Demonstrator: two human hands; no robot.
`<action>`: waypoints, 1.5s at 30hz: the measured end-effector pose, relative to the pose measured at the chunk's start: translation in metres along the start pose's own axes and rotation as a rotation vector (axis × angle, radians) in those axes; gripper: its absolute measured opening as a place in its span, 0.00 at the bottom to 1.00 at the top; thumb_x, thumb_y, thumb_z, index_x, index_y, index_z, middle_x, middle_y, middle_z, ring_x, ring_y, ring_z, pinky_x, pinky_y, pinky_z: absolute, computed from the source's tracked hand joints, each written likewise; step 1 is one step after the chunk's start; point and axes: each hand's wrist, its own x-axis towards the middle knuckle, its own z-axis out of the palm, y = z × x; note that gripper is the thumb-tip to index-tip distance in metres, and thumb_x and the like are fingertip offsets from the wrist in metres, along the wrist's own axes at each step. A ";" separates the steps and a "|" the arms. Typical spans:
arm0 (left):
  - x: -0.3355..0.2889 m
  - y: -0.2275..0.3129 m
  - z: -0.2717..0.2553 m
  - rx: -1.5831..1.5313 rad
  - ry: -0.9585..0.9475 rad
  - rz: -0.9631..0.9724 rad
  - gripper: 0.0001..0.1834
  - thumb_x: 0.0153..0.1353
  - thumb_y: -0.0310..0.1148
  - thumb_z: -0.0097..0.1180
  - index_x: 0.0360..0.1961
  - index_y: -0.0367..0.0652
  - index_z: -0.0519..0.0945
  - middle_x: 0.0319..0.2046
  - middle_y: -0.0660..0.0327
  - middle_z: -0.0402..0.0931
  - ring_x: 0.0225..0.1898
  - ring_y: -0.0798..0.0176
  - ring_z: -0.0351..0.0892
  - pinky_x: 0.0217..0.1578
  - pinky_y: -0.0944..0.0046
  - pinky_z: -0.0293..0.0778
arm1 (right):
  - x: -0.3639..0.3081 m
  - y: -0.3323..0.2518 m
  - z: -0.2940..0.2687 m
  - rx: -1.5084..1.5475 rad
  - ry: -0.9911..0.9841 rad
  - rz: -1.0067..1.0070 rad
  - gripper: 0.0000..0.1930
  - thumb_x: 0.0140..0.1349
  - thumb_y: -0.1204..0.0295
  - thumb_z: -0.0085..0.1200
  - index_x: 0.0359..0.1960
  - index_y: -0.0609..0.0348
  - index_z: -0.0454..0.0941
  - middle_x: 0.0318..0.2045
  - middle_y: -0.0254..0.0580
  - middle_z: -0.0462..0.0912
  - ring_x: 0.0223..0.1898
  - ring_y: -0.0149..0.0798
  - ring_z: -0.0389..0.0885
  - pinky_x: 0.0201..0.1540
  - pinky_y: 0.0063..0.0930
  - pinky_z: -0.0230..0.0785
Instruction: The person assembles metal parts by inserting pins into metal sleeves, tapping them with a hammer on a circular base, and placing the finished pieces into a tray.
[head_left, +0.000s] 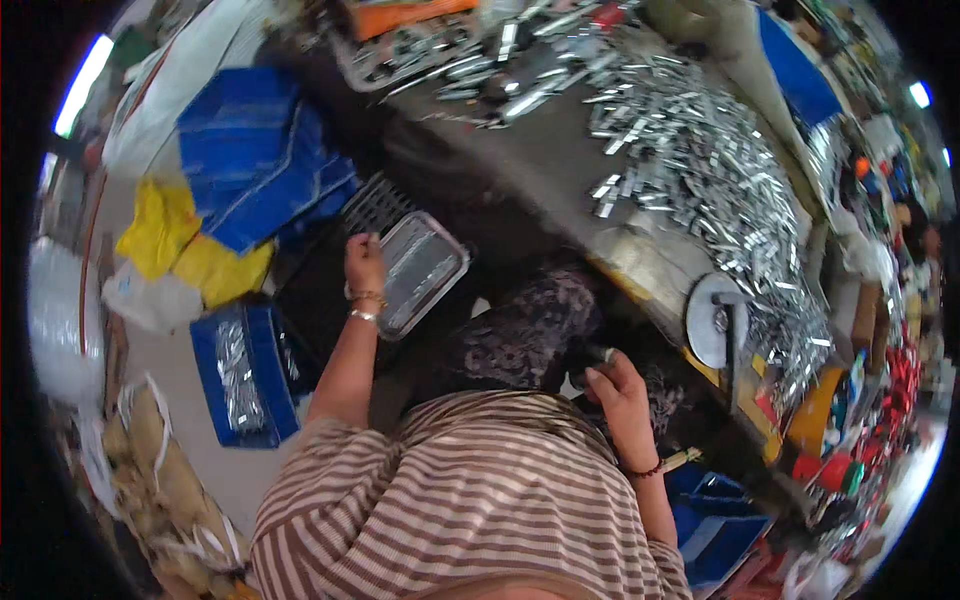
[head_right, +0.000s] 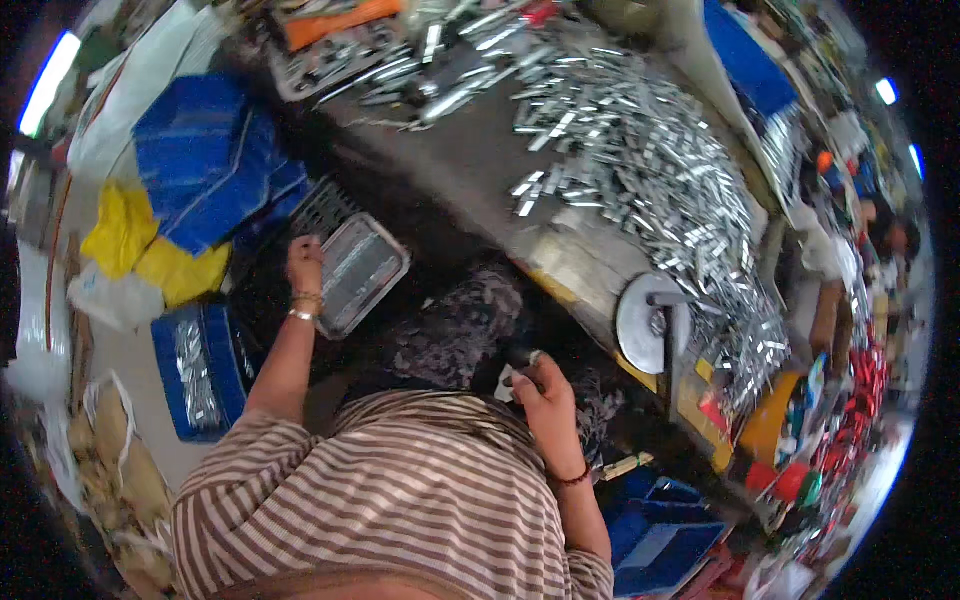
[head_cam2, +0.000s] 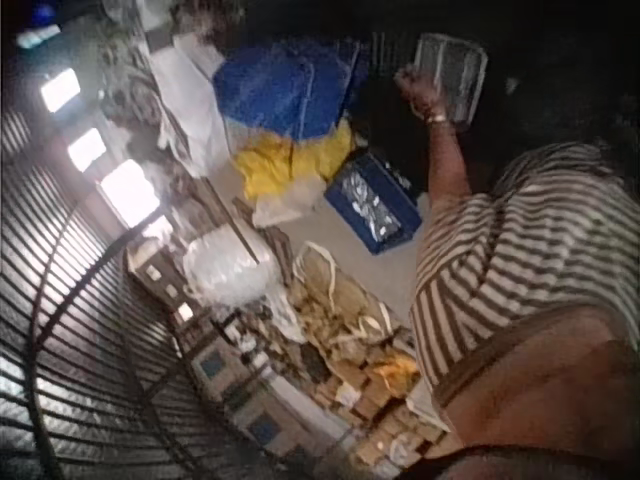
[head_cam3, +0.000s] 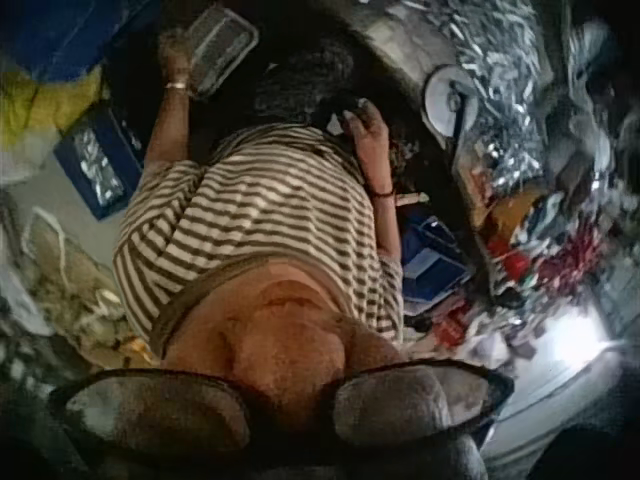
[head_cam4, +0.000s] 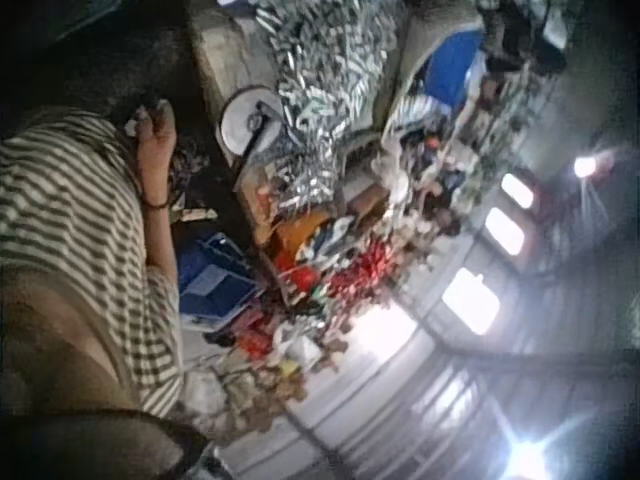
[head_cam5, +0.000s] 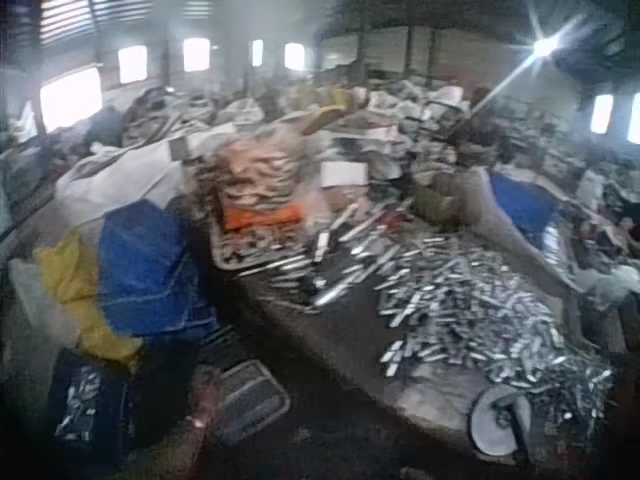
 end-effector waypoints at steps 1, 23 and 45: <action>0.002 0.035 0.012 -0.019 -0.042 0.026 0.15 0.67 0.39 0.66 0.48 0.41 0.82 0.35 0.54 0.85 0.34 0.58 0.84 0.36 0.57 0.79 | 0.003 0.008 -0.007 -0.035 -0.041 -0.035 0.11 0.71 0.75 0.57 0.51 0.65 0.76 0.37 0.37 0.85 0.35 0.25 0.78 0.38 0.21 0.71; -0.066 0.405 0.109 0.268 -1.016 1.069 0.24 0.56 0.20 0.56 0.57 0.42 0.78 0.43 0.59 0.75 0.35 0.66 0.74 0.43 0.68 0.74 | -0.075 -0.015 -0.098 0.002 0.406 -0.327 0.11 0.66 0.73 0.63 0.46 0.63 0.78 0.27 0.38 0.74 0.31 0.26 0.69 0.34 0.28 0.69; -0.227 0.407 0.106 -0.443 -1.468 0.334 0.08 0.64 0.21 0.66 0.44 0.36 0.82 0.40 0.66 0.79 0.39 0.74 0.81 0.40 0.75 0.76 | -0.046 -0.027 -0.198 -0.172 0.937 -0.331 0.13 0.62 0.70 0.65 0.40 0.70 0.81 0.27 0.50 0.82 0.30 0.37 0.80 0.39 0.34 0.74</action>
